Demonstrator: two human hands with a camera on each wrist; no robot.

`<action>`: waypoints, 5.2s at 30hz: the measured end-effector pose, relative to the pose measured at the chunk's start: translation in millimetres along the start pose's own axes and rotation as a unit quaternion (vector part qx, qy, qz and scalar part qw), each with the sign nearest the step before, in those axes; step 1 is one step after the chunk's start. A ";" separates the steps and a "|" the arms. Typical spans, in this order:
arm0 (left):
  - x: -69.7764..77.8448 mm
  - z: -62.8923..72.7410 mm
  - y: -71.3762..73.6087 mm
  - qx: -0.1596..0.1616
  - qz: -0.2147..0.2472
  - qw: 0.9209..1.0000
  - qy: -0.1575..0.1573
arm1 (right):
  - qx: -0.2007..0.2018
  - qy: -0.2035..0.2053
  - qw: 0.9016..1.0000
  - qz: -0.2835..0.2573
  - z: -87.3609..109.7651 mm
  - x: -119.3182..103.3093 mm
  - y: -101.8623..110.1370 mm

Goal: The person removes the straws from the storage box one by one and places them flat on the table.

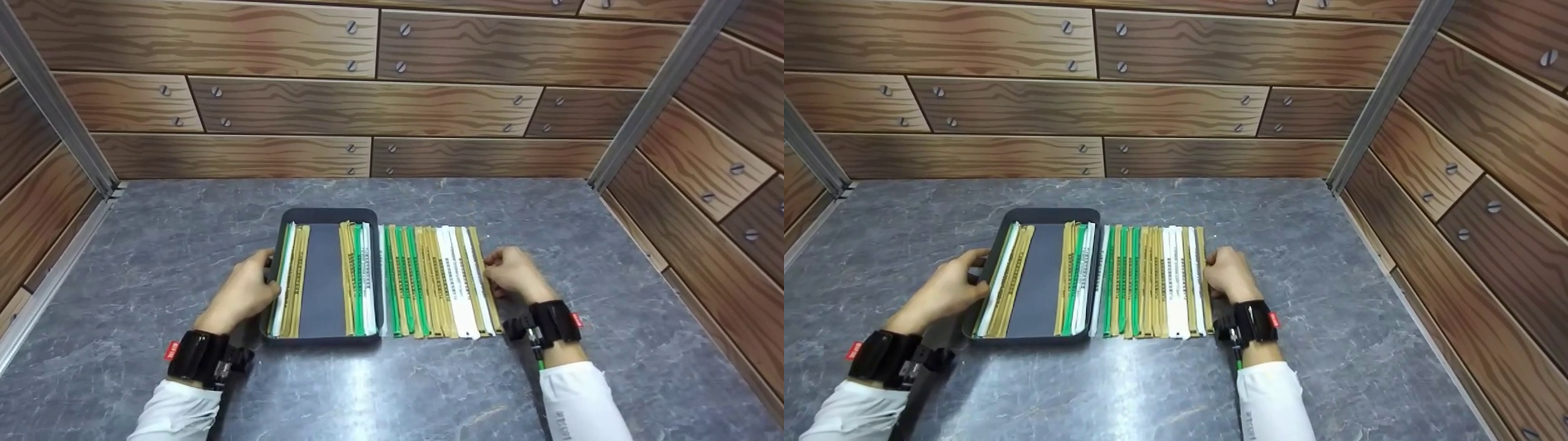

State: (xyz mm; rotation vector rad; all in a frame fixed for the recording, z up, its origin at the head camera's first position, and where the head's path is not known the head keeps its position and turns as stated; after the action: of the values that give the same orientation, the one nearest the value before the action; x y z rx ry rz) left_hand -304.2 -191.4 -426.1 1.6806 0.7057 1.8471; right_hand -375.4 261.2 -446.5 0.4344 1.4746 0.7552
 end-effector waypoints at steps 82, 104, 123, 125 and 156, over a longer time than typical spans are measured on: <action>-0.3 -0.7 -3.4 -0.017 0.024 0.999 0.020 | -0.154 0.163 0.951 0.215 -67.5 -223.8 -228.9; 1.4 2.1 -2.6 -0.013 0.013 1.000 0.011 | 0.033 0.147 0.977 -0.152 -10.7 -177.9 -29.7; 2.2 1.7 -1.3 -0.002 0.005 1.000 0.001 | 0.030 0.001 0.996 -0.081 0.8 -18.3 35.3; 2.7 2.0 -0.4 0.004 0.004 1.000 -0.005 | 0.029 -0.010 0.997 -0.072 1.8 -8.9 33.3; 3.7 3.6 -1.6 -0.002 0.011 1.000 0.003 | 0.014 0.006 1.000 0.009 1.9 5.1 7.7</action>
State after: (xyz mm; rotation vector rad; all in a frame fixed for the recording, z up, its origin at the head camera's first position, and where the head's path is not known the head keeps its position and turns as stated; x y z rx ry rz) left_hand -300.8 -187.7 -424.2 1.6871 0.6874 1.8679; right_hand -375.3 270.4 -444.8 0.4642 1.4955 0.7533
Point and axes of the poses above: each hand's wrist, its own z-axis away from the middle knuckle, its own y-axis out of the back of the hand, x = y × z, the point moved 8 cm from there along -z, towards the middle knuckle, and after that the axes turned 10 degrees about y, right-handed, at the moved point
